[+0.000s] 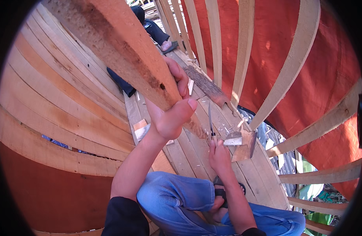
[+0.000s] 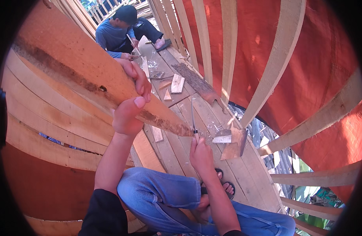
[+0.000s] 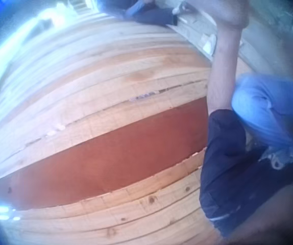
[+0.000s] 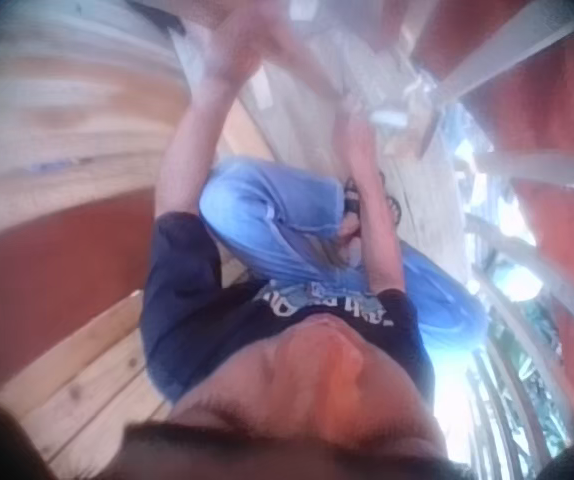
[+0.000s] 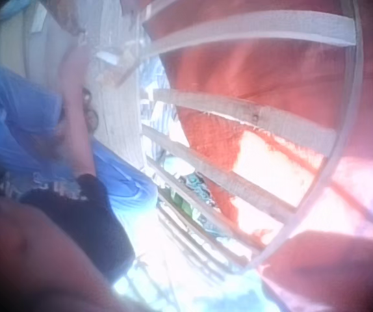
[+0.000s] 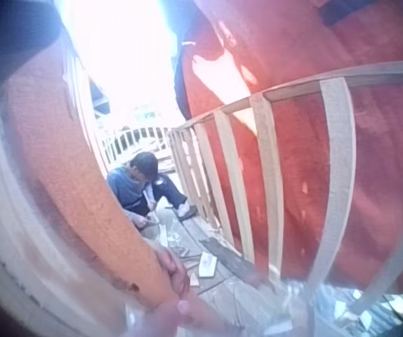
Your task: The person holds a curved wooden plank and uses a knife to mark and trim its edge by hand while sitting on the floor of a wooden structure.
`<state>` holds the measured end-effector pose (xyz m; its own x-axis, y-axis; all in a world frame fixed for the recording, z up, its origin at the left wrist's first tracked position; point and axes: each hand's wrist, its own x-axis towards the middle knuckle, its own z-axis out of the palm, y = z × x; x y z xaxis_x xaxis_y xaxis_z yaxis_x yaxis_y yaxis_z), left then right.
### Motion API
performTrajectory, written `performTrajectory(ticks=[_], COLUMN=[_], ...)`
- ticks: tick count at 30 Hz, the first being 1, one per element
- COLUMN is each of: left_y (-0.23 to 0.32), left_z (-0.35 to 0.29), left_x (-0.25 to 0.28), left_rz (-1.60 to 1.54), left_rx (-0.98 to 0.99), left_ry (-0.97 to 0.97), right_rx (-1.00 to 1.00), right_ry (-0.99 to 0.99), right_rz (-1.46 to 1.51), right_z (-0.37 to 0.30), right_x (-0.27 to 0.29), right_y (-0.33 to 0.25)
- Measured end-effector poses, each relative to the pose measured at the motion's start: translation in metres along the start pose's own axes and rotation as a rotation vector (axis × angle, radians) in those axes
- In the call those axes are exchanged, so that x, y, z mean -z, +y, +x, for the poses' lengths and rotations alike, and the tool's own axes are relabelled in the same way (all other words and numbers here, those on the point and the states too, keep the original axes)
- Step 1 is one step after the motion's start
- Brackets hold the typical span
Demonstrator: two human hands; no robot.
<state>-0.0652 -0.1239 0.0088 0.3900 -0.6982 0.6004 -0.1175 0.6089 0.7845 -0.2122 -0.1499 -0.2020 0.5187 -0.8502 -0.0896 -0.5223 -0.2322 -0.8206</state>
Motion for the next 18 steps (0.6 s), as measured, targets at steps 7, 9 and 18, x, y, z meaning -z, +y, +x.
performTrajectory(ticks=[7,9,18], left_y=[0.012,0.012,0.037], left_z=[-0.020,-0.023,-0.070], left_x=[-0.013,-0.015,0.001], left_rz=[-0.038,-0.045,0.073], left_rx=[-0.086,-0.142,-0.147], left_ry=[0.004,-0.033,0.003], right_rx=[-0.080,-0.080,0.017], right_ry=[-0.021,-0.021,-0.102], right_rz=[-0.107,-0.137,-0.083], right_z=[-0.015,-0.002,-0.025], right_x=[-0.040,-0.037,-0.039], right_y=[0.072,0.079,0.058])
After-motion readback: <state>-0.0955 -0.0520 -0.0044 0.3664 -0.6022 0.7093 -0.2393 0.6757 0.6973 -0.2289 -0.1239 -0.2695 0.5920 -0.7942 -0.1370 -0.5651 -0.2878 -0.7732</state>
